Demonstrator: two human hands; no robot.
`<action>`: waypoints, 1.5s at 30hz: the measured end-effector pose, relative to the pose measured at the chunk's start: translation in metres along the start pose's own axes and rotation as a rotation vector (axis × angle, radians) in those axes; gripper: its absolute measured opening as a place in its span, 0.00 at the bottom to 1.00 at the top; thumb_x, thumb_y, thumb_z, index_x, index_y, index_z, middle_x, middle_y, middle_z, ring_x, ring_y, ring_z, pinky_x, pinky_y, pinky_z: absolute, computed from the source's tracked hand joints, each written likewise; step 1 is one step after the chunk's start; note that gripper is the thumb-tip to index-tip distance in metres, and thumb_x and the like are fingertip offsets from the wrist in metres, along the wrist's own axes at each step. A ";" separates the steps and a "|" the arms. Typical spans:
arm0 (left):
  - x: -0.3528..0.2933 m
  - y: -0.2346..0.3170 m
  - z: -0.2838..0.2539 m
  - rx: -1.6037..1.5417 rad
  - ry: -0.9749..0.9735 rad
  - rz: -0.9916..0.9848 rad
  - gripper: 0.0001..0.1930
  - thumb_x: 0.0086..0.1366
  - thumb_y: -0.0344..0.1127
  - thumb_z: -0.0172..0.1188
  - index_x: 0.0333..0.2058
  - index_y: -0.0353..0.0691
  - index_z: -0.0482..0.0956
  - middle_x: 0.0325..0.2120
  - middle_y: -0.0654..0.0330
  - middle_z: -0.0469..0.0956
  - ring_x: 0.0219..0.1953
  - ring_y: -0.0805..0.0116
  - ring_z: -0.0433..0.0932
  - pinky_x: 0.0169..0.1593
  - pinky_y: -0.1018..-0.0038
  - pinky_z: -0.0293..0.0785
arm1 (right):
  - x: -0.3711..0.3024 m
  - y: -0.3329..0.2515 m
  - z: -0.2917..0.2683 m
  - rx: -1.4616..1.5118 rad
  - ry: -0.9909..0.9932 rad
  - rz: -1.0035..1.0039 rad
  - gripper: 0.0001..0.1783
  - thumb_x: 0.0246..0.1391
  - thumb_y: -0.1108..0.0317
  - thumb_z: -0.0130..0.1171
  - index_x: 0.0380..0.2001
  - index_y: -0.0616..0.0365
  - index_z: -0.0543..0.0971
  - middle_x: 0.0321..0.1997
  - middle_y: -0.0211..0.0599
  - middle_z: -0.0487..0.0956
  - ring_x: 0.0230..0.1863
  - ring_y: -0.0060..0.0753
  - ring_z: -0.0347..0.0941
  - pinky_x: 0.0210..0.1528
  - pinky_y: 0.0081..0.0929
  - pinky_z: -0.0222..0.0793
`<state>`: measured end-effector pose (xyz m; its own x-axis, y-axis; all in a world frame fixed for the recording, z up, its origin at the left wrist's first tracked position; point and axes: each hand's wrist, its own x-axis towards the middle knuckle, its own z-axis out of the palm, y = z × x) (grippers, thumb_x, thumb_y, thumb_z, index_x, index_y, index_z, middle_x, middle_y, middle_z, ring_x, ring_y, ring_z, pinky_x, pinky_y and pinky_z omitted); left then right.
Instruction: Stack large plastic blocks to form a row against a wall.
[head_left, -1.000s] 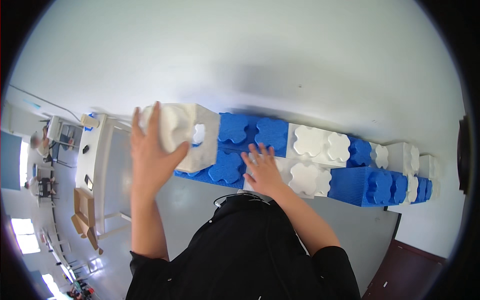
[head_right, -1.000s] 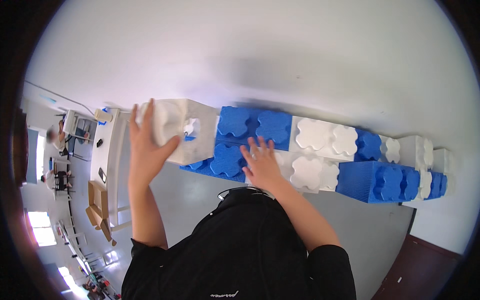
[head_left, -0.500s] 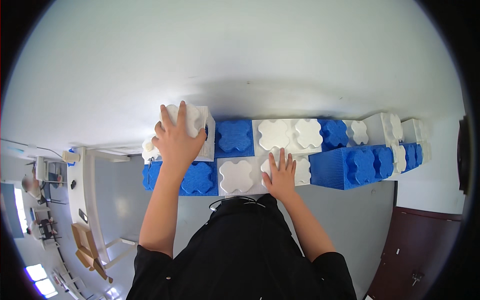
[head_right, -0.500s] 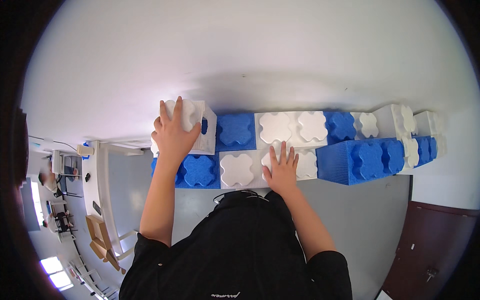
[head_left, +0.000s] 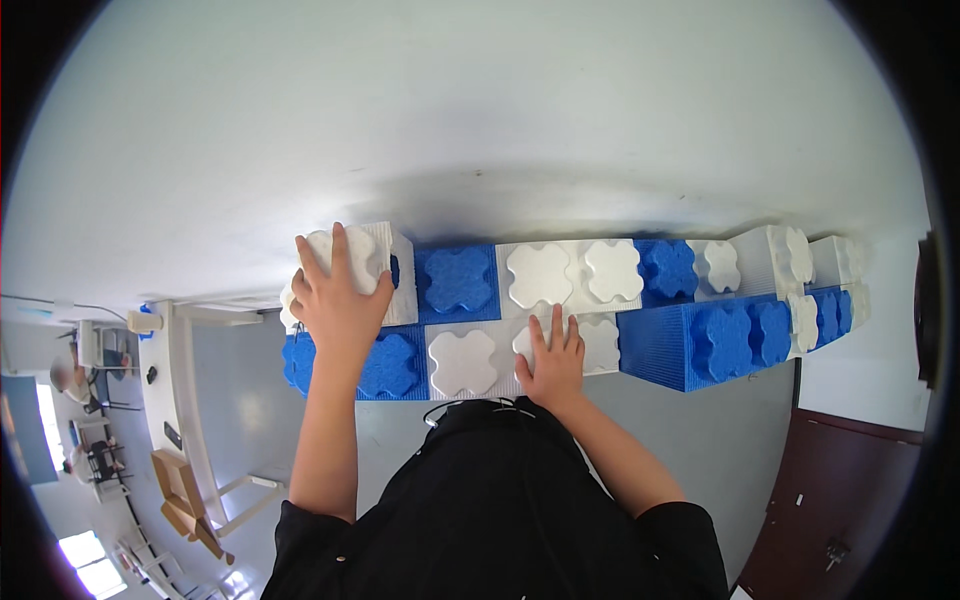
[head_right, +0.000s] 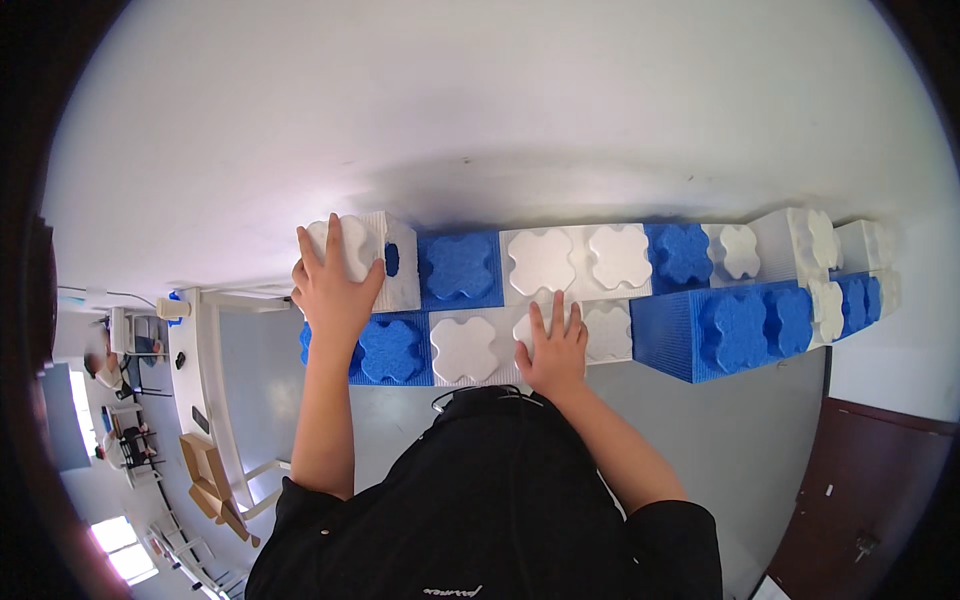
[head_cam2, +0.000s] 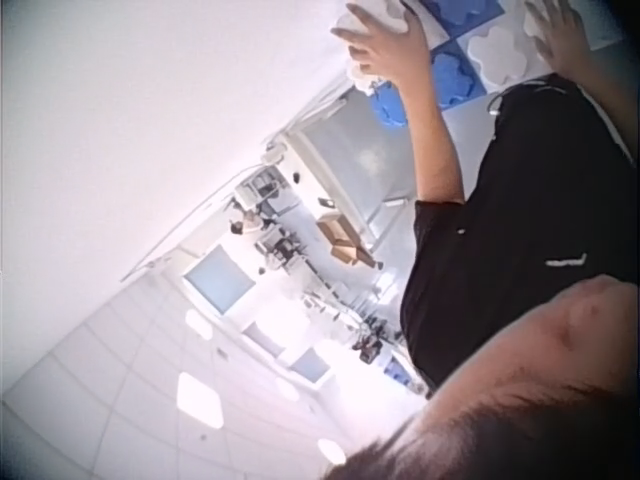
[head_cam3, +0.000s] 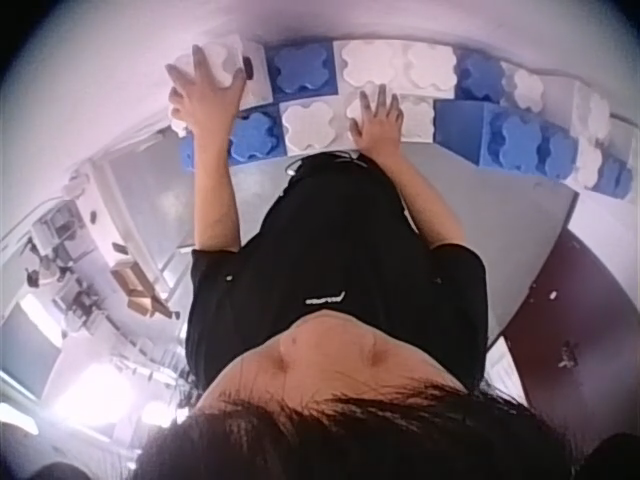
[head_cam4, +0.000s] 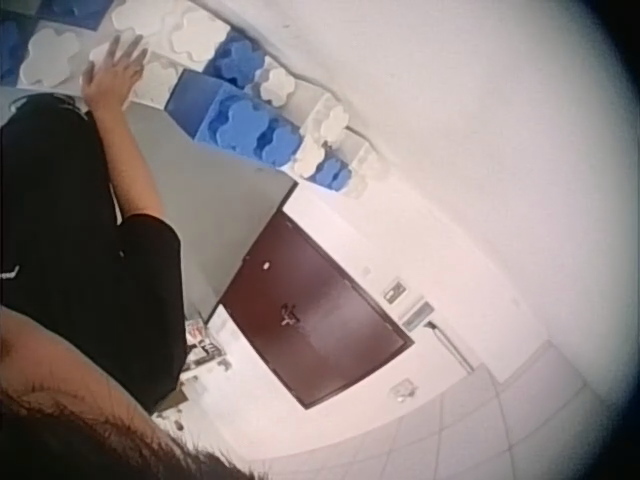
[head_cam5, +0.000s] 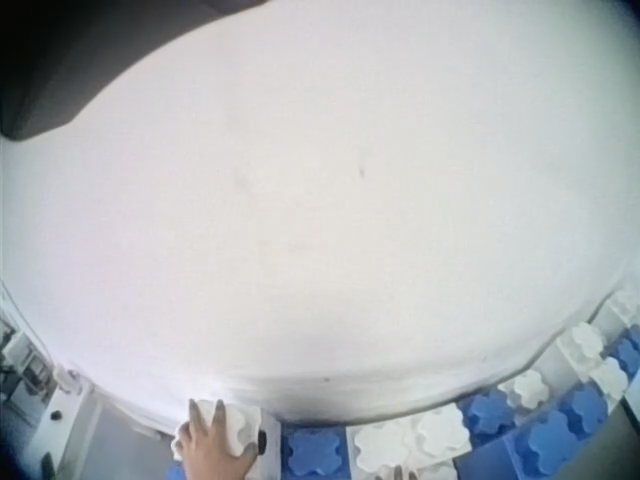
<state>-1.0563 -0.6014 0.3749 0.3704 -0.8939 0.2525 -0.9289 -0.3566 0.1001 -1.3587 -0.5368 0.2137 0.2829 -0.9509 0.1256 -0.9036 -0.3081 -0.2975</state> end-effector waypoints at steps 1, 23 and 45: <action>0.001 0.002 -0.001 0.003 -0.003 -0.002 0.47 0.54 0.53 0.71 0.74 0.58 0.65 0.75 0.34 0.52 0.63 0.24 0.66 0.60 0.36 0.66 | 0.000 0.001 0.000 0.002 -0.004 -0.001 0.42 0.56 0.51 0.63 0.72 0.55 0.69 0.81 0.66 0.53 0.73 0.81 0.55 0.68 0.66 0.57; 0.020 -0.009 0.016 0.045 -0.070 0.003 0.47 0.55 0.53 0.69 0.74 0.57 0.64 0.74 0.33 0.53 0.60 0.25 0.69 0.53 0.37 0.72 | -0.001 0.002 -0.001 -0.032 -0.093 0.016 0.45 0.57 0.47 0.61 0.74 0.53 0.66 0.82 0.66 0.50 0.75 0.80 0.52 0.70 0.68 0.54; 0.013 -0.008 0.024 0.049 -0.135 0.000 0.51 0.54 0.54 0.70 0.75 0.56 0.60 0.74 0.33 0.51 0.59 0.27 0.71 0.54 0.36 0.71 | 0.000 0.000 0.000 -0.062 -0.074 0.031 0.45 0.55 0.50 0.63 0.74 0.54 0.66 0.82 0.65 0.50 0.75 0.79 0.52 0.70 0.67 0.54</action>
<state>-1.0443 -0.6167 0.3546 0.3698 -0.9213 0.1202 -0.9291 -0.3661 0.0525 -1.3583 -0.5365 0.2134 0.2755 -0.9602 0.0465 -0.9298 -0.2784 -0.2408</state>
